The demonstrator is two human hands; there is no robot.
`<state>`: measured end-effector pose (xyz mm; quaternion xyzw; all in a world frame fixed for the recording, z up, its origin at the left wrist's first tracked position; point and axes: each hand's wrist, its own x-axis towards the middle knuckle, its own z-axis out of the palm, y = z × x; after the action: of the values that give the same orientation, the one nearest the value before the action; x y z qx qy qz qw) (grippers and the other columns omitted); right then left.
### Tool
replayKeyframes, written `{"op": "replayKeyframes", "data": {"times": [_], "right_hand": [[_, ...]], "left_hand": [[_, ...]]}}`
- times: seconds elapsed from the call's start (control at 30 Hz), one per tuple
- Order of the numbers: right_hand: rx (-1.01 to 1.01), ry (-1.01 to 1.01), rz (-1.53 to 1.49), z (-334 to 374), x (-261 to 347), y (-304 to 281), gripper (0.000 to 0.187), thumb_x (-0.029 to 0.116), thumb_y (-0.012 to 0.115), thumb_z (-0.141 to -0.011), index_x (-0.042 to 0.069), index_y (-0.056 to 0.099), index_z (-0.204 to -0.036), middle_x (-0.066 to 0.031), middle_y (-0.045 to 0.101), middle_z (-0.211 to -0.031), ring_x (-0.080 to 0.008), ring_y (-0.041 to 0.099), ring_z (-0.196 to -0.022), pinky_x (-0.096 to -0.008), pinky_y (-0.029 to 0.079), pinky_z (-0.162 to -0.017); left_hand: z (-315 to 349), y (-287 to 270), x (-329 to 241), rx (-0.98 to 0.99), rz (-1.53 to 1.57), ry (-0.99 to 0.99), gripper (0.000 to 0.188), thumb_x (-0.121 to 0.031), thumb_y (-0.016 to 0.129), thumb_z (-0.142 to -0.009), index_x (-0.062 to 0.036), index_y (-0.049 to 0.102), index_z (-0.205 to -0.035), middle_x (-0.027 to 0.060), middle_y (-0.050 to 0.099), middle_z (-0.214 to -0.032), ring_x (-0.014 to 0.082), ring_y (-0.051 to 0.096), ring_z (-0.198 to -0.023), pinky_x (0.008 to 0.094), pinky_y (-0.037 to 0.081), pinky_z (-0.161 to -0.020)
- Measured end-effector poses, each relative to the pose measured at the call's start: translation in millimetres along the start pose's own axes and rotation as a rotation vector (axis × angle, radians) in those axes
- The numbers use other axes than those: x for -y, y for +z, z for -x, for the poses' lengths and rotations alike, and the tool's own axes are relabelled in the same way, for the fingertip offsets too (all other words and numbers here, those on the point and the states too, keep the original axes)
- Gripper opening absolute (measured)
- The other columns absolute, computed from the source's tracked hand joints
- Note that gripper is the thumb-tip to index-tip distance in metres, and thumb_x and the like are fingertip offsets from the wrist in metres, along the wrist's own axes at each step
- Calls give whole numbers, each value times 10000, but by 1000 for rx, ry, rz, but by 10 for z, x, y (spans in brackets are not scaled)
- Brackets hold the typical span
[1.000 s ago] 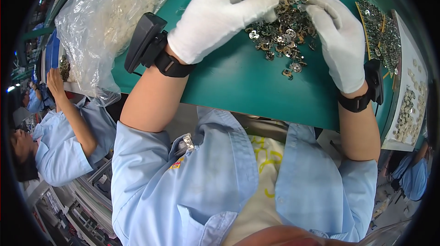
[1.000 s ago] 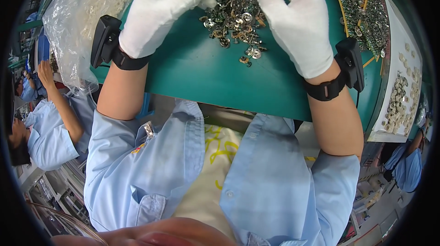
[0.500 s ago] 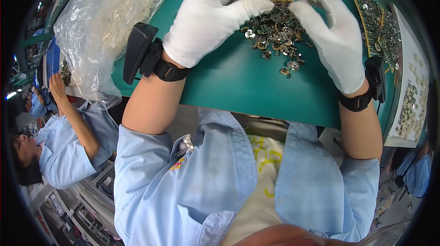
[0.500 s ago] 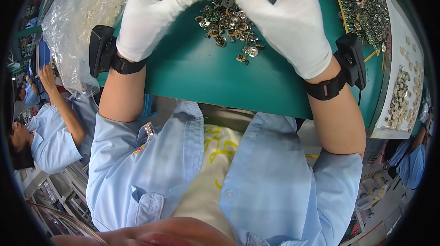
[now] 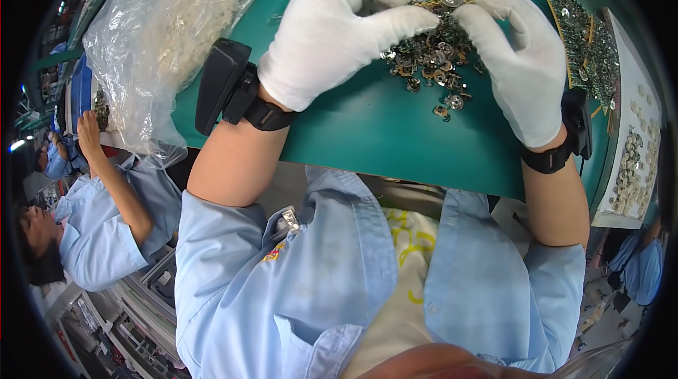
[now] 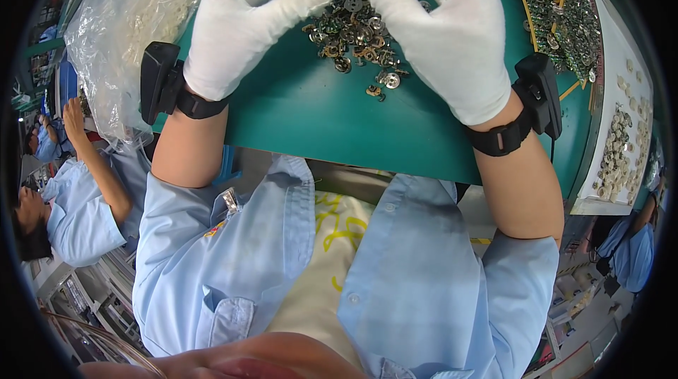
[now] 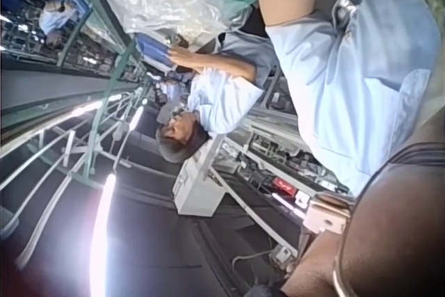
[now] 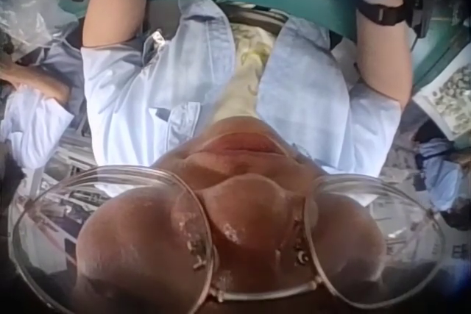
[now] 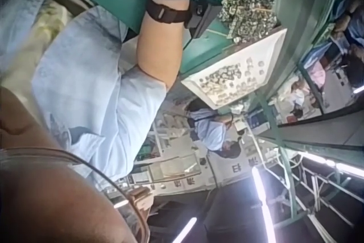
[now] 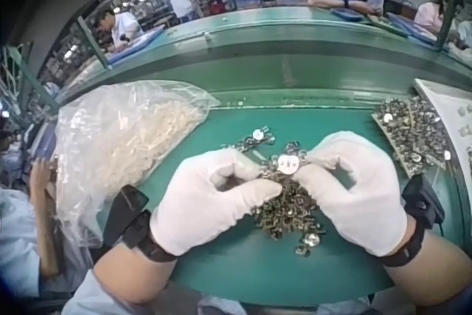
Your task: The person sorts through a pile of small metal components by hand, picking them up and pressing them onto a circuit board. After filling the board, the person lifts it and shakes it before setting it aside.
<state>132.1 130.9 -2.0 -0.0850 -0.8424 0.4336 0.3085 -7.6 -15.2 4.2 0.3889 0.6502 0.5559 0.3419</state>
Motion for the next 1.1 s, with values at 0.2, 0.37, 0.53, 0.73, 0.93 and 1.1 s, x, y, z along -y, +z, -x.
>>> {"op": "replayKeyframes", "data": {"times": [0.2, 0.37, 0.53, 0.73, 0.93, 1.1], "right_hand": [[-100, -172, 227, 25, 47, 78, 102, -36, 667, -775, -33, 630, -870, -84, 597, -825, -152, 564, -721, -246, 453, -663], [-170, -215, 323, -21, 77, 78, 111, -45, 687, -752, -29, 635, -848, -88, 584, -776, -171, 550, -664, -251, 452, -618], [-115, -177, 331, 7, 65, 66, 113, -16, 686, -769, -34, 628, -864, -81, 581, -791, -159, 540, -679, -251, 443, -629], [-30, 157, -189, 44, -43, 63, 119, 76, 630, -856, -34, 616, -901, -43, 575, -832, -107, 520, -756, -237, 416, -677], [19, 437, -403, 31, -30, 49, 156, 129, 563, -912, -15, 618, -890, -10, 558, -836, -70, 484, -773, -198, 369, -675], [65, 390, -310, 39, -83, -8, 170, 128, 583, -903, -17, 610, -820, 3, 540, -770, -61, 458, -704, -192, 350, -639]], "left_hand": [[-12, 1, -41, -12, -157, -63, 104, -51, 692, -831, -5, 599, -847, -9, 601, -787, 41, 520, -710, 198, 431, -627], [-91, 2, -57, -43, -252, 75, 171, -161, 721, -811, -1, 676, -851, -5, 605, -669, 48, 517, -586, 208, 429, -534], [-66, 17, -7, -50, -200, 83, 164, -149, 721, -809, 4, 672, -841, 1, 614, -692, 49, 521, -600, 211, 432, -544], [-37, 44, -11, -46, -74, -29, 111, -57, 678, -843, 5, 601, -896, 0, 613, -816, 48, 534, -733, 200, 443, -650], [-57, 21, -10, -11, 1, -55, 155, -60, 659, -857, 12, 603, -982, 22, 635, -884, 67, 569, -802, 210, 469, -716], [-62, 20, -64, -33, -45, -88, 159, -57, 655, -860, 16, 603, -990, 25, 639, -897, 73, 576, -820, 210, 472, -736]]}}
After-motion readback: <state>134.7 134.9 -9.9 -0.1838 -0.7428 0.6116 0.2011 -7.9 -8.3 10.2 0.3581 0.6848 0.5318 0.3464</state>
